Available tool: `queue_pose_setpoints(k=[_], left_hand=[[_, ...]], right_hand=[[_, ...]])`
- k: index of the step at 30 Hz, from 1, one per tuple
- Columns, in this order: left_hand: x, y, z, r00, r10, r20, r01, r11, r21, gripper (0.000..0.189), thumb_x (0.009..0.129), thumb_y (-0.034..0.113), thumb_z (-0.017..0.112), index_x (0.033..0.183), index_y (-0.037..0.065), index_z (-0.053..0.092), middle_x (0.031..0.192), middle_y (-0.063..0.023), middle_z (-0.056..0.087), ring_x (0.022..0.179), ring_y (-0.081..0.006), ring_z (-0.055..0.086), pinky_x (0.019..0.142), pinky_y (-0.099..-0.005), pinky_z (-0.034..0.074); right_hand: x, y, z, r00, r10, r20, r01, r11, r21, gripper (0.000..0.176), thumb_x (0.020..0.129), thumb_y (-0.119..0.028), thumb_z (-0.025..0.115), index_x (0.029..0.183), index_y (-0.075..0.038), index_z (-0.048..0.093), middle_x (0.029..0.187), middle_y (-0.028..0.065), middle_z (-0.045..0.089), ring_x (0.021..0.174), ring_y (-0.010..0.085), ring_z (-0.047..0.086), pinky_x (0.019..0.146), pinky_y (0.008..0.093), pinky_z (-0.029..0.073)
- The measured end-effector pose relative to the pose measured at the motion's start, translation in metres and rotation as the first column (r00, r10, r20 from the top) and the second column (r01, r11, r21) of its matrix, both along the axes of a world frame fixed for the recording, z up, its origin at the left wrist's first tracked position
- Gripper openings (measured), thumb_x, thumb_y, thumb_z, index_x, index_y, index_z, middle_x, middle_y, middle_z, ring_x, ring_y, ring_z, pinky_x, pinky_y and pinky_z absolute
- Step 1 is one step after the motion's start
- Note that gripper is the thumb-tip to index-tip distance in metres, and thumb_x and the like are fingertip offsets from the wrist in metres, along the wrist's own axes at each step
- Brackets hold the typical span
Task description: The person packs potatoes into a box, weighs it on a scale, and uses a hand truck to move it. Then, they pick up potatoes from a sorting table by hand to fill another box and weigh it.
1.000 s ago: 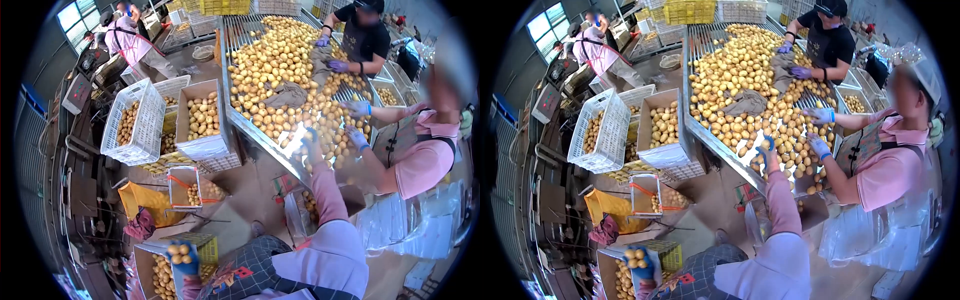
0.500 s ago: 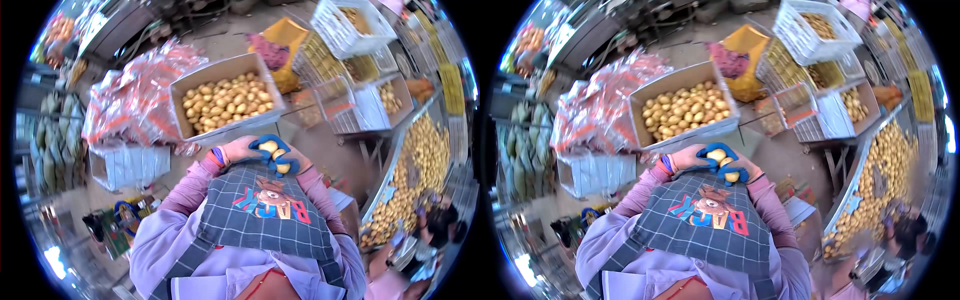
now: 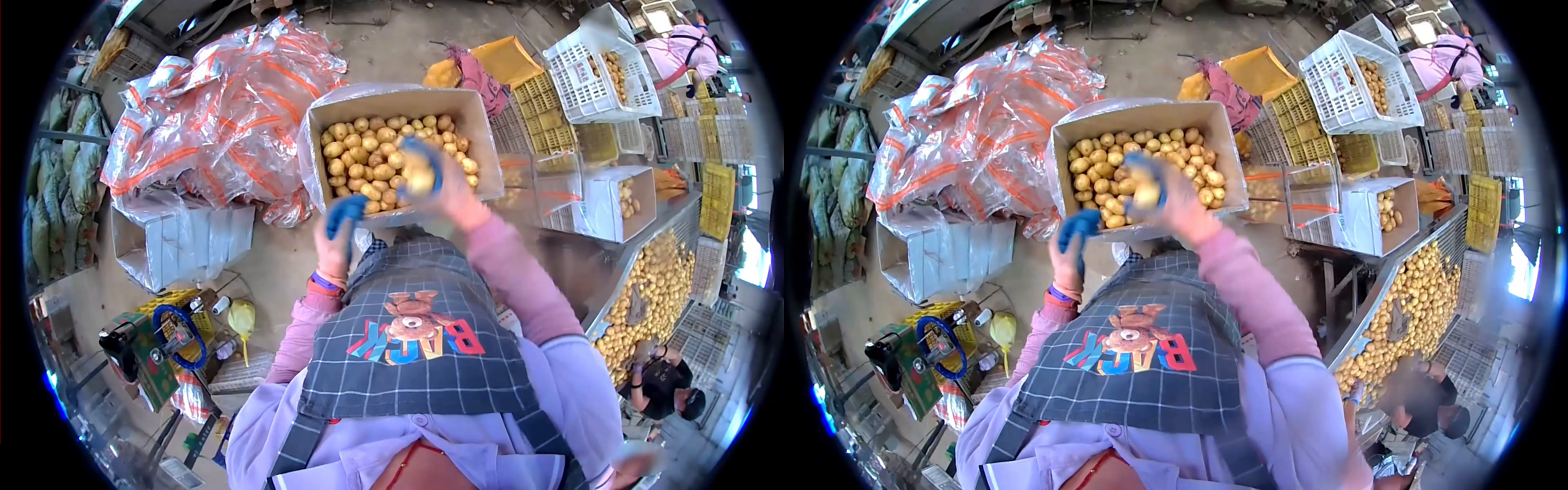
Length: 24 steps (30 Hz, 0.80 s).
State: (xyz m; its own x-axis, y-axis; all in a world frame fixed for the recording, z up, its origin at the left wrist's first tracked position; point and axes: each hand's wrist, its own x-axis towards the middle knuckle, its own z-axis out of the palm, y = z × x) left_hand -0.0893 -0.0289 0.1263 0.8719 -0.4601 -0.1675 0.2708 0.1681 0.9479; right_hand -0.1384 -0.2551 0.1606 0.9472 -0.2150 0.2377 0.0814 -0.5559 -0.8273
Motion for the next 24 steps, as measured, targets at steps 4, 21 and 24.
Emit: queue_pose_setpoints(k=[4,21,24], left_hand=[[0.037,0.025,-0.073,0.93,0.366,0.01,-0.365,0.923,0.124,0.049,0.091,0.014,0.059,0.135,0.0,0.044,0.134,-0.0087,0.049,0.119,-0.0194,0.048,0.105,-0.034,0.033],[0.098,0.082,-0.01,0.926,0.331,0.183,-0.377,0.845,0.38,0.037,0.092,0.017,0.056,0.122,-0.005,0.056,0.111,-0.0122,0.063,0.098,-0.0168,0.059,0.089,-0.0296,0.045],[0.084,0.091,-0.067,0.952,-0.196,-0.234,0.3,0.467,0.832,0.044,0.088,0.018,0.06,0.125,-0.006,0.052,0.118,-0.0136,0.06,0.109,-0.0172,0.054,0.095,-0.0279,0.041]], right_hand=[[0.032,-0.049,-0.1,0.917,-0.332,-0.222,0.22,0.884,-0.412,0.064,0.085,-0.038,0.064,0.136,-0.005,0.041,0.131,0.0242,0.049,0.124,0.0339,0.048,0.103,0.0425,0.038],[-0.028,-0.189,-0.049,0.977,-0.188,0.104,-0.116,-0.055,0.992,0.034,0.092,-0.024,0.05,0.116,-0.002,0.056,0.062,-0.0068,0.038,0.047,0.0028,0.036,0.043,0.0191,0.029],[-0.108,-0.289,-0.014,0.944,-0.131,-0.303,0.311,0.657,0.687,0.032,0.091,-0.026,0.05,0.115,-0.006,0.061,0.054,-0.006,0.042,0.042,0.0047,0.035,0.041,0.0193,0.03]])
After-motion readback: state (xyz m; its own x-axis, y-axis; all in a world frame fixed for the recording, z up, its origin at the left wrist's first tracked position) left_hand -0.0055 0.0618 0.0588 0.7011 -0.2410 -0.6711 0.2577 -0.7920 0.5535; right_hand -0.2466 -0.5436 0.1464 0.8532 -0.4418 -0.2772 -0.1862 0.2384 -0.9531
